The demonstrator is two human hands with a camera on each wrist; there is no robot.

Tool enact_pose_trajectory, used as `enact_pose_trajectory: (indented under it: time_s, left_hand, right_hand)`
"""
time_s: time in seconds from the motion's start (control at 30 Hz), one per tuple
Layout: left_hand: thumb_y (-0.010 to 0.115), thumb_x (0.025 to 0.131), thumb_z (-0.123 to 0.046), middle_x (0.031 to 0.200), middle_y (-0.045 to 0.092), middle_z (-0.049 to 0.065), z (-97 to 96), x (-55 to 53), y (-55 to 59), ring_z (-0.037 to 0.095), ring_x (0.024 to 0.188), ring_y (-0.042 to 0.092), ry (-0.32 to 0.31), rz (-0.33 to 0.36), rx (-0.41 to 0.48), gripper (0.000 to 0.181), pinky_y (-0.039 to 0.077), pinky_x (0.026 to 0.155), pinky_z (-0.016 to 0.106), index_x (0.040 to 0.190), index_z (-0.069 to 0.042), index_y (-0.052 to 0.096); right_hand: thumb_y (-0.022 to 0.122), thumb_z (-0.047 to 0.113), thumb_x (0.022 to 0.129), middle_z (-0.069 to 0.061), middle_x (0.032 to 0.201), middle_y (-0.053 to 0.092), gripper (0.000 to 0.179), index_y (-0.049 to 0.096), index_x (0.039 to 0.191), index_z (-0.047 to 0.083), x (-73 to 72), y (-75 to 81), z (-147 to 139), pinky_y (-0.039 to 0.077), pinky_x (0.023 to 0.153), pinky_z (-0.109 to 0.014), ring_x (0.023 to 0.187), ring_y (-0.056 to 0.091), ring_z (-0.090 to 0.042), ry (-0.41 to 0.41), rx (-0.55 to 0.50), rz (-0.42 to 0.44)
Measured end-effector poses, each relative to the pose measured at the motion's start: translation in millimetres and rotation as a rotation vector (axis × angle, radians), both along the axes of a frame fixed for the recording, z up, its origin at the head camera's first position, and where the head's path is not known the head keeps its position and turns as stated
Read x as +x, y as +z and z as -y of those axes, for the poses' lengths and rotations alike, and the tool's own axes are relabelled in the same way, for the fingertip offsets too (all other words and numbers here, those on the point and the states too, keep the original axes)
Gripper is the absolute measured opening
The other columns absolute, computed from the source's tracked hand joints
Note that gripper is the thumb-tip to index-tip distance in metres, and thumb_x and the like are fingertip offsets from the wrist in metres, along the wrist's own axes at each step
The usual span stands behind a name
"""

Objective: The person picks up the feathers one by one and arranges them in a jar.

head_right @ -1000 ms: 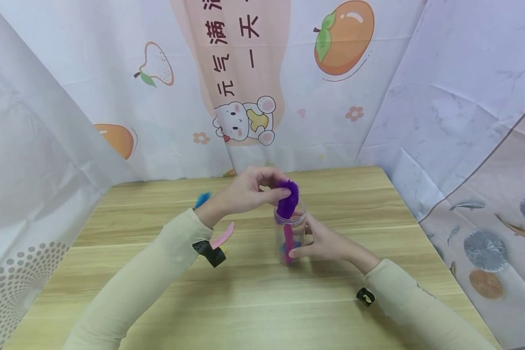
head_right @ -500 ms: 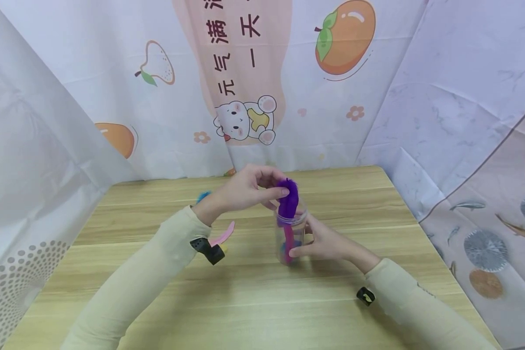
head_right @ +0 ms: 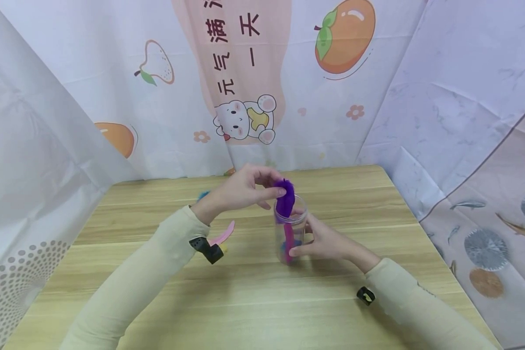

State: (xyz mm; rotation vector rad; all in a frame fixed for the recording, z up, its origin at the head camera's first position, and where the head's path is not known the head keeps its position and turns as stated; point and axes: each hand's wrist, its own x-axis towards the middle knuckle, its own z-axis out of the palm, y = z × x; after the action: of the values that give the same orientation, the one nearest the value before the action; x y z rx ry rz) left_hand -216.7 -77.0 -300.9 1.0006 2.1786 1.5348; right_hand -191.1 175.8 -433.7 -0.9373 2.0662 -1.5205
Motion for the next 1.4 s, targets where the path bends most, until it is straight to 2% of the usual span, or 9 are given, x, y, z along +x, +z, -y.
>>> enact_pose_trajectory:
  time_s: [0.17, 0.37, 0.53, 0.6, 0.67, 0.8, 0.9, 1.13, 1.4]
  left_hand:
    - [0.068, 0.099, -0.01, 0.101, 0.071, 0.007, 1.8, -1.3, -1.6, 0.022, 0.093, 0.067, 0.033, -0.018, -0.037, 0.019, 0.062, 0.065, 0.039, 0.116, -0.002, 0.07]
    - [0.068, 0.099, -0.011, 0.1, 0.071, 0.007, 1.1, -1.8, -4.7, 0.027, 0.093, 0.068, 0.038, -0.001, -0.05, 0.019, 0.062, 0.066, 0.039, 0.116, -0.002, 0.07]
    - [0.069, 0.098, -0.016, 0.101, 0.072, 0.001, -0.2, -2.2, -8.3, 0.022, 0.097, 0.066, 0.053, -0.07, -0.128, 0.018, 0.06, 0.076, 0.033, 0.113, -0.005, 0.073]
    - [0.071, 0.098, -0.02, 0.105, 0.073, -0.003, 0.2, -2.6, -9.4, 0.017, 0.1, 0.065, 0.068, -0.104, -0.169, 0.019, 0.057, 0.081, 0.03, 0.113, -0.009, 0.073]
    - [0.071, 0.097, -0.025, 0.11, 0.071, -0.005, 1.4, -2.9, -10.2, 0.014, 0.105, 0.065, 0.078, -0.111, -0.197, 0.022, 0.055, 0.084, 0.03, 0.115, -0.012, 0.072]
    - [0.07, 0.098, -0.032, 0.12, 0.066, -0.005, 4.6, -2.7, -11.3, 0.014, 0.11, 0.064, 0.08, -0.083, -0.219, 0.029, 0.054, 0.089, 0.031, 0.121, -0.015, 0.068]
    - [0.068, 0.099, -0.034, 0.124, 0.064, -0.003, 6.1, -2.9, -12.3, 0.015, 0.11, 0.064, 0.085, -0.054, -0.203, 0.032, 0.055, 0.089, 0.031, 0.124, -0.014, 0.066]
    - [0.068, 0.099, -0.033, 0.123, 0.063, -0.001, 9.3, -3.1, -13.2, 0.016, 0.109, 0.064, 0.098, -0.03, -0.19, 0.032, 0.056, 0.088, 0.03, 0.124, -0.013, 0.065]
    - [0.067, 0.099, -0.036, 0.123, 0.062, 0.001, 17.4, -2.8, -14.7, 0.017, 0.107, 0.064, 0.107, -0.008, -0.196, 0.034, 0.057, 0.086, 0.032, 0.124, -0.014, 0.064]
  right_hand:
    - [0.082, 0.009, 0.086, -0.016, 0.148, 0.042, 0.093, 0.023, 0.157, 0.022, -0.1, 0.9, 0.8, 0.058, 0.09, -0.043, 0.129, 0.047, -0.044, -0.005, 0.003, -0.001]
    - [0.082, 0.01, 0.086, -0.014, 0.149, 0.04, 0.098, 0.018, 0.159, 0.024, 0.5, 2.1, -0.2, 0.058, 0.09, -0.045, 0.13, 0.046, -0.044, -0.007, 0.014, 0.007]
    - [0.083, 0.01, 0.086, -0.015, 0.15, 0.039, 0.103, 0.014, 0.161, 0.024, 0.4, 1.6, 0.3, 0.057, 0.09, -0.046, 0.13, 0.046, -0.045, -0.012, 0.019, 0.01]
    - [0.083, 0.01, 0.086, -0.016, 0.15, 0.039, 0.103, 0.013, 0.161, 0.023, 0.4, 1.3, 0.8, 0.057, 0.09, -0.047, 0.13, 0.047, -0.045, -0.016, 0.018, 0.013]
    - [0.083, 0.01, 0.085, -0.017, 0.15, 0.039, 0.103, 0.014, 0.161, 0.02, 0.6, 1.3, 1.1, 0.057, 0.09, -0.047, 0.129, 0.047, -0.045, -0.022, 0.022, 0.009]
    - [0.085, 0.013, 0.084, -0.019, 0.148, 0.039, 0.101, 0.016, 0.159, 0.014, 1.3, 1.2, 0.6, 0.058, 0.088, -0.046, 0.125, 0.049, -0.043, -0.043, 0.047, -0.005]
    - [0.085, 0.014, 0.084, -0.019, 0.146, 0.041, 0.097, 0.02, 0.157, 0.013, 1.1, 0.8, -0.1, 0.059, 0.087, -0.045, 0.124, 0.05, -0.043, -0.05, 0.061, -0.012]
    - [0.084, 0.013, 0.085, -0.017, 0.143, 0.046, 0.087, 0.027, 0.152, 0.016, 0.0, 1.7, 0.0, 0.058, 0.089, -0.046, 0.127, 0.049, -0.043, -0.02, 0.042, 0.0]
    - [0.084, 0.013, 0.085, -0.016, 0.143, 0.046, 0.09, 0.026, 0.153, 0.016, 0.7, 2.9, 0.1, 0.058, 0.09, -0.047, 0.128, 0.048, -0.043, -0.031, 0.045, 0.008]
